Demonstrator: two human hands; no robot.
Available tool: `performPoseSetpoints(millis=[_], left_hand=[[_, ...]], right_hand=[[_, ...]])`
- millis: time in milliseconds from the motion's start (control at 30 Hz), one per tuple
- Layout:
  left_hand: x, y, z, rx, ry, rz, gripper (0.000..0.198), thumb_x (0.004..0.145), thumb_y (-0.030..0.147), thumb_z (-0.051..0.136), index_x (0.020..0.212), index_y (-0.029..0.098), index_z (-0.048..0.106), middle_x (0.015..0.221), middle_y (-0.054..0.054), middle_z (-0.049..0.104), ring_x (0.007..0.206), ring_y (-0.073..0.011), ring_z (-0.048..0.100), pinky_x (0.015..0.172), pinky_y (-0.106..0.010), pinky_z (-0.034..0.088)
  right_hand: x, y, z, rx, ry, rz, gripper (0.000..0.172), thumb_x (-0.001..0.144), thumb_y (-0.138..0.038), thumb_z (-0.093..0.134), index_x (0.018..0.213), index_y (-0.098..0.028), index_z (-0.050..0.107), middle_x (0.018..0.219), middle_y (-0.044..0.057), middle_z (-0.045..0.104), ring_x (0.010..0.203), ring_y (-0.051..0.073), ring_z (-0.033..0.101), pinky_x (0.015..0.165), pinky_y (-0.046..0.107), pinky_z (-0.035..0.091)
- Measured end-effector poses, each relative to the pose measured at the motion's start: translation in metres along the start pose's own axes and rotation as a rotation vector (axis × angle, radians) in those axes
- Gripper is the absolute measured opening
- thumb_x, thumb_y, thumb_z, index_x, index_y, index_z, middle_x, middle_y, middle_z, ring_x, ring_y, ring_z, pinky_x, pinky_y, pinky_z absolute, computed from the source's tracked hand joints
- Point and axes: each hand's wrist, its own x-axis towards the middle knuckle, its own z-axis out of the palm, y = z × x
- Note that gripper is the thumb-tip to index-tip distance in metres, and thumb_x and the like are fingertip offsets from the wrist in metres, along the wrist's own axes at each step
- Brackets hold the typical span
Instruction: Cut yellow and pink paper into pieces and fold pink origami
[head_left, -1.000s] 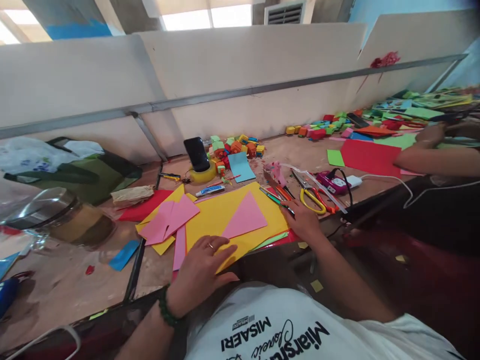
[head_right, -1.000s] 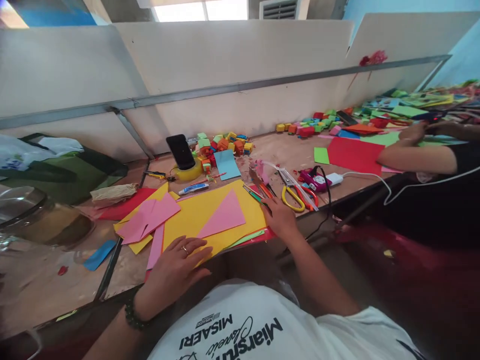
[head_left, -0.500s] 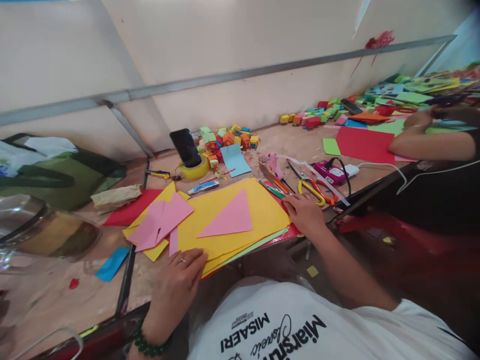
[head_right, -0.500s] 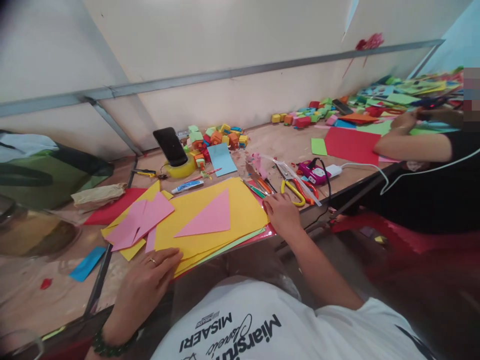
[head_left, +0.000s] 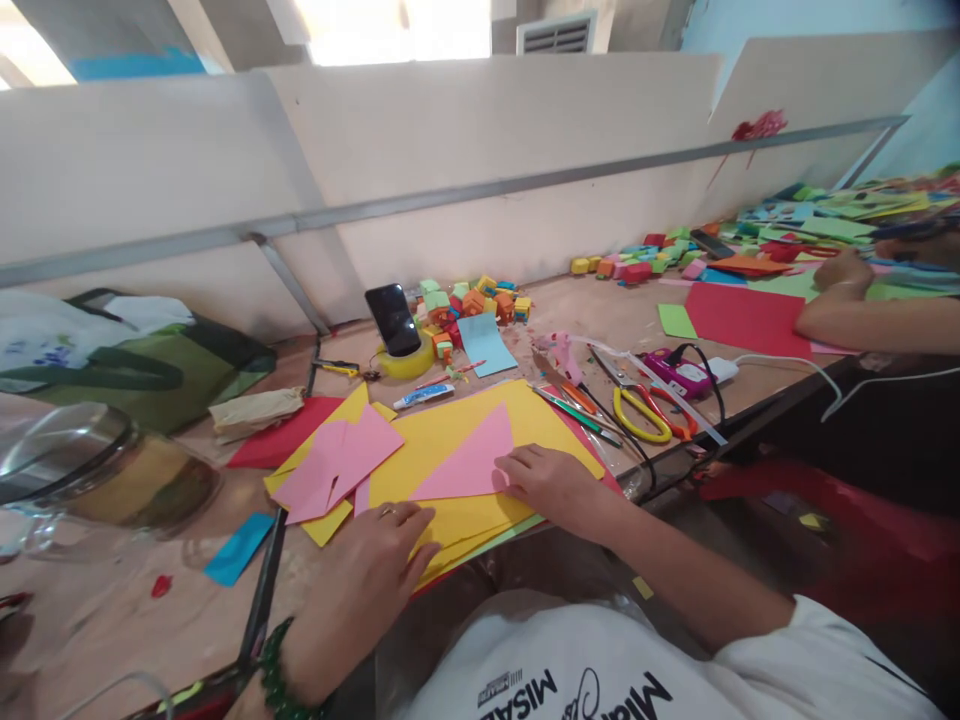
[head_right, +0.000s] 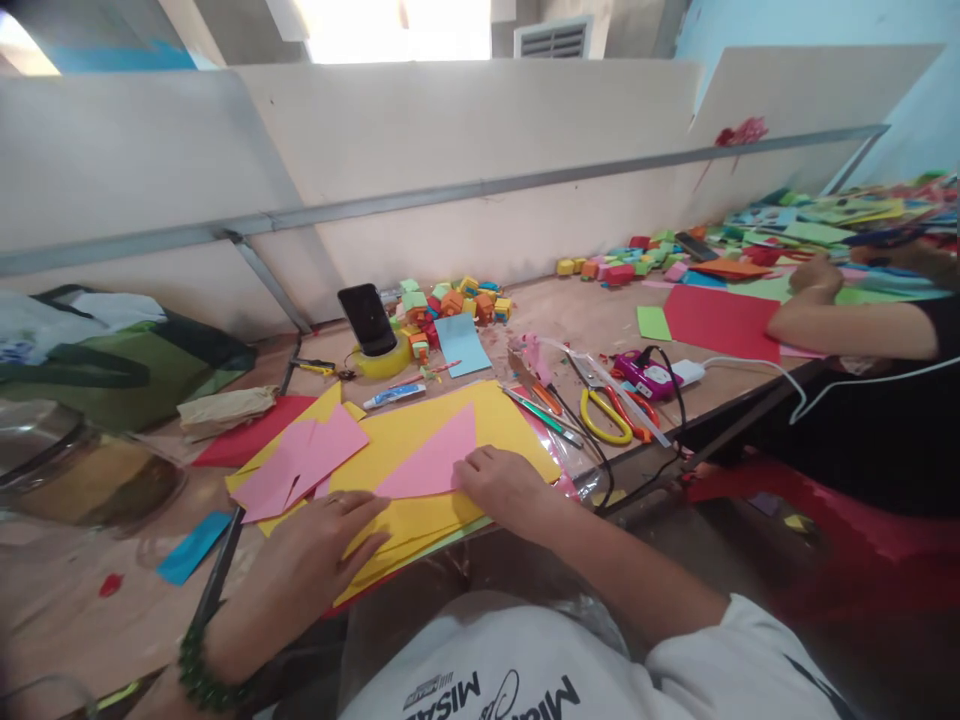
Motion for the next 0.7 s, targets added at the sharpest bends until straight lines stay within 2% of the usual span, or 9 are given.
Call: performPoseSetpoints(millis=[100, 167, 233, 300, 333, 400, 500, 600, 700], left_hand=[[0.032, 0.005, -0.003, 0.013, -0.038, 0.054, 0.019, 0.087, 0.029, 0.057, 0.103, 0.023, 0.065, 0.104, -0.011, 0.068, 0.094, -0.0278, 0.063, 0.082, -0.04, 0.048], [0.054, 0.007, -0.003, -0.032, -0.071, 0.056, 0.027, 0.082, 0.031, 0.064, 0.107, 0.021, 0.064, 0.106, -0.013, 0.067, 0.098, -0.0288, 0.061, 0.085, -0.04, 0.047], [0.071, 0.005, -0.004, -0.235, -0.078, -0.019, 0.029, 0.077, 0.026, 0.067, 0.105, 0.02, 0.066, 0.104, -0.012, 0.068, 0.098, -0.0281, 0.06, 0.085, -0.038, 0.045], [0.084, -0.002, -0.004, -0.516, -0.048, -0.132, 0.012, 0.074, 0.023, 0.065, 0.085, 0.019, 0.069, 0.088, -0.008, 0.069, 0.09, -0.0262, 0.061, 0.081, -0.036, 0.045], [0.088, -0.007, -0.004, -0.632, -0.023, -0.179, 0.007, 0.075, 0.024, 0.063, 0.075, 0.019, 0.068, 0.079, -0.007, 0.069, 0.084, -0.0251, 0.062, 0.077, -0.034, 0.045], [0.094, -0.018, -0.001, -0.778, 0.035, -0.233, 0.02, 0.077, 0.032, 0.059, 0.064, 0.018, 0.066, 0.069, -0.005, 0.066, 0.076, -0.0235, 0.062, 0.069, -0.032, 0.046], [0.098, -0.032, 0.008, -0.965, 0.135, -0.271, 0.032, 0.076, 0.047, 0.058, 0.075, 0.017, 0.07, 0.075, -0.006, 0.069, 0.071, -0.0229, 0.064, 0.062, -0.031, 0.048], [0.1, -0.036, 0.018, -1.16, 0.216, -0.294, 0.041, 0.065, 0.054, 0.068, 0.08, 0.015, 0.072, 0.081, -0.008, 0.071, 0.07, -0.0233, 0.066, 0.061, -0.033, 0.051], [0.099, -0.031, 0.025, -1.287, 0.261, -0.309, 0.036, 0.058, 0.05, 0.077, 0.069, 0.016, 0.071, 0.073, -0.006, 0.069, 0.07, -0.0226, 0.064, 0.062, -0.032, 0.051]], right_hand=[[0.002, 0.0, 0.001, -0.094, -0.024, -0.065, 0.01, 0.09, -0.009, 0.053, 0.089, -0.014, 0.062, 0.089, 0.01, 0.067, 0.084, 0.019, 0.063, 0.072, 0.029, 0.05], [0.005, 0.0, -0.007, -0.109, 0.003, -0.104, 0.013, 0.089, -0.007, 0.051, 0.085, -0.014, 0.061, 0.083, 0.009, 0.067, 0.077, 0.018, 0.062, 0.068, 0.029, 0.049], [0.011, 0.001, -0.02, -0.064, 0.08, -0.135, 0.017, 0.09, -0.007, 0.048, 0.083, -0.015, 0.06, 0.08, 0.008, 0.066, 0.075, 0.019, 0.061, 0.068, 0.03, 0.049], [0.019, 0.007, -0.034, 0.07, 0.211, -0.149, 0.017, 0.093, -0.014, 0.046, 0.086, -0.017, 0.061, 0.085, 0.009, 0.067, 0.081, 0.02, 0.063, 0.075, 0.032, 0.05], [0.024, 0.013, -0.04, 0.162, 0.292, -0.13, 0.016, 0.094, -0.02, 0.046, 0.091, -0.019, 0.062, 0.09, 0.009, 0.068, 0.087, 0.021, 0.063, 0.08, 0.035, 0.05], [0.033, 0.026, -0.049, 0.361, 0.471, -0.012, 0.021, 0.094, -0.035, 0.05, 0.105, -0.022, 0.061, 0.106, 0.01, 0.068, 0.102, 0.024, 0.062, 0.092, 0.041, 0.048], [0.044, 0.041, -0.051, 0.686, 0.647, 0.27, 0.047, 0.088, -0.053, 0.055, 0.125, -0.024, 0.053, 0.125, 0.012, 0.061, 0.114, 0.028, 0.058, 0.096, 0.047, 0.046], [0.051, 0.036, -0.041, 1.018, 0.607, 0.417, 0.065, 0.077, -0.063, 0.063, 0.128, -0.025, 0.05, 0.117, 0.013, 0.065, 0.107, 0.028, 0.062, 0.088, 0.044, 0.051], [0.056, 0.02, -0.032, 1.298, 0.463, 0.428, 0.066, 0.064, -0.061, 0.074, 0.116, -0.025, 0.056, 0.096, 0.008, 0.07, 0.092, 0.024, 0.066, 0.079, 0.039, 0.052]])
